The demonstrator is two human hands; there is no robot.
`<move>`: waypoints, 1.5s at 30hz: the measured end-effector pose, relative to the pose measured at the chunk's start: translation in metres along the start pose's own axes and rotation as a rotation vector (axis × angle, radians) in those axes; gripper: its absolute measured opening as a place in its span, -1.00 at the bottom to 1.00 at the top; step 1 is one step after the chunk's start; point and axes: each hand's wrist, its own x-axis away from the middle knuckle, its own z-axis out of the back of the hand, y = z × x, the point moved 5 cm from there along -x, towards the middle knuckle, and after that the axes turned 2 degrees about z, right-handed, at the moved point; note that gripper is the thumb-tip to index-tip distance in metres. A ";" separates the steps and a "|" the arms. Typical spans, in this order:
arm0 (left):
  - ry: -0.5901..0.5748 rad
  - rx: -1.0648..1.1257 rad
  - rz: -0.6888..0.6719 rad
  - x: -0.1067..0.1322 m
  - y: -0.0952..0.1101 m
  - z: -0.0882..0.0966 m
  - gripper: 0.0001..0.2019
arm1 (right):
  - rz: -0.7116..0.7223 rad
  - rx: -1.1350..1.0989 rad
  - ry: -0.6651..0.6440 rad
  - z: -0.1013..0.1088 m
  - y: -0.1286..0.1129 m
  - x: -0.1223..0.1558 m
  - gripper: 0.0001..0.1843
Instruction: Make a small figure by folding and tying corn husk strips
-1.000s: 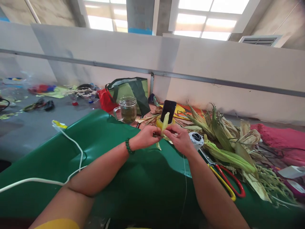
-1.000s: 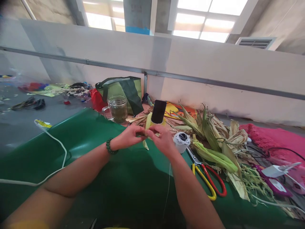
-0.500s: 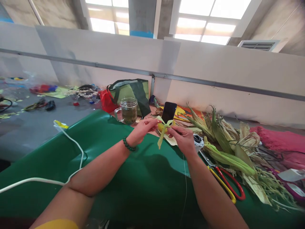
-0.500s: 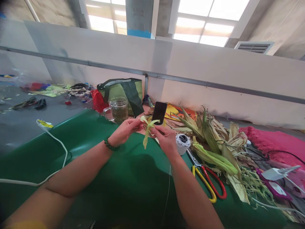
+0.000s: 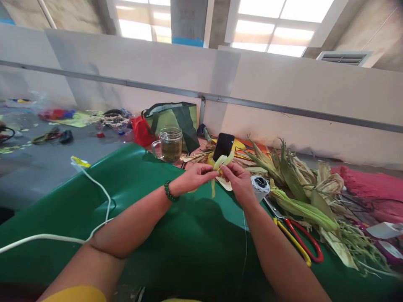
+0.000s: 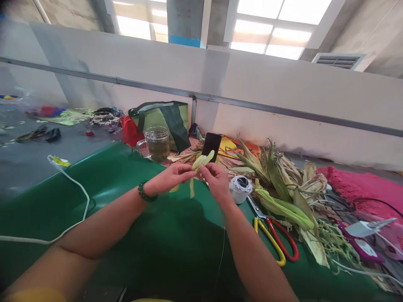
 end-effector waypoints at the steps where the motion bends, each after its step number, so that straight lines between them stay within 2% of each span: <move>1: -0.030 0.004 0.004 0.000 0.001 -0.002 -0.64 | 0.012 -0.009 0.025 0.001 -0.001 0.000 -0.61; 5: -0.085 0.041 0.013 0.001 0.002 -0.006 -0.65 | 0.064 0.017 0.104 0.006 -0.004 0.003 -0.62; 7: -0.092 0.047 0.045 0.001 0.000 -0.005 -0.66 | 0.054 0.038 0.076 0.008 -0.004 0.001 -0.57; 9: -0.076 0.076 0.104 0.001 -0.003 -0.003 -0.64 | -0.002 0.034 -0.039 0.006 -0.001 -0.001 -0.48; 12: 0.001 0.210 0.172 0.001 -0.007 0.004 -0.58 | -0.112 0.018 -0.286 -0.003 0.002 -0.001 -0.34; 15: 0.016 0.270 0.171 0.002 -0.006 0.008 -0.59 | -0.117 0.080 -0.437 -0.009 -0.002 0.004 -0.40; 20: -0.079 0.146 0.082 0.003 0.005 0.008 -0.63 | -0.041 0.108 -0.430 -0.010 -0.012 0.007 -0.54; 24: -0.062 0.005 0.059 0.004 0.007 0.011 -0.60 | 0.040 0.197 -0.459 -0.007 -0.019 0.008 -0.57; 28: -0.069 -0.004 0.062 0.004 0.006 0.012 -0.60 | 0.129 0.287 -0.509 -0.003 -0.026 0.011 -0.61; 32: -0.058 0.041 0.083 0.004 0.005 0.016 -0.61 | 0.126 0.311 -0.451 0.004 -0.023 0.010 -0.59; 35: -0.071 0.031 0.080 0.003 0.003 0.016 -0.62 | 0.116 0.312 -0.238 0.015 -0.022 0.004 -0.59; 37: -0.093 -0.008 0.056 0.003 0.002 0.014 -0.64 | 0.162 0.318 -0.072 0.022 -0.024 0.002 -0.62; 38: -0.106 -0.038 0.040 0.003 0.001 0.012 -0.66 | 0.190 0.322 -0.031 0.022 -0.026 0.001 -0.64; 40: -0.126 -0.100 0.014 0.002 0.000 0.008 -0.68 | 0.215 0.322 -0.068 0.016 -0.026 0.001 -0.70; 43: -0.142 -0.148 -0.007 0.002 -0.003 0.001 -0.71 | 0.176 0.265 -0.171 0.002 -0.022 0.003 -0.73; 45: -0.134 -0.172 -0.023 0.002 -0.004 -0.003 -0.74 | 0.177 0.227 -0.149 -0.002 -0.022 0.005 -0.73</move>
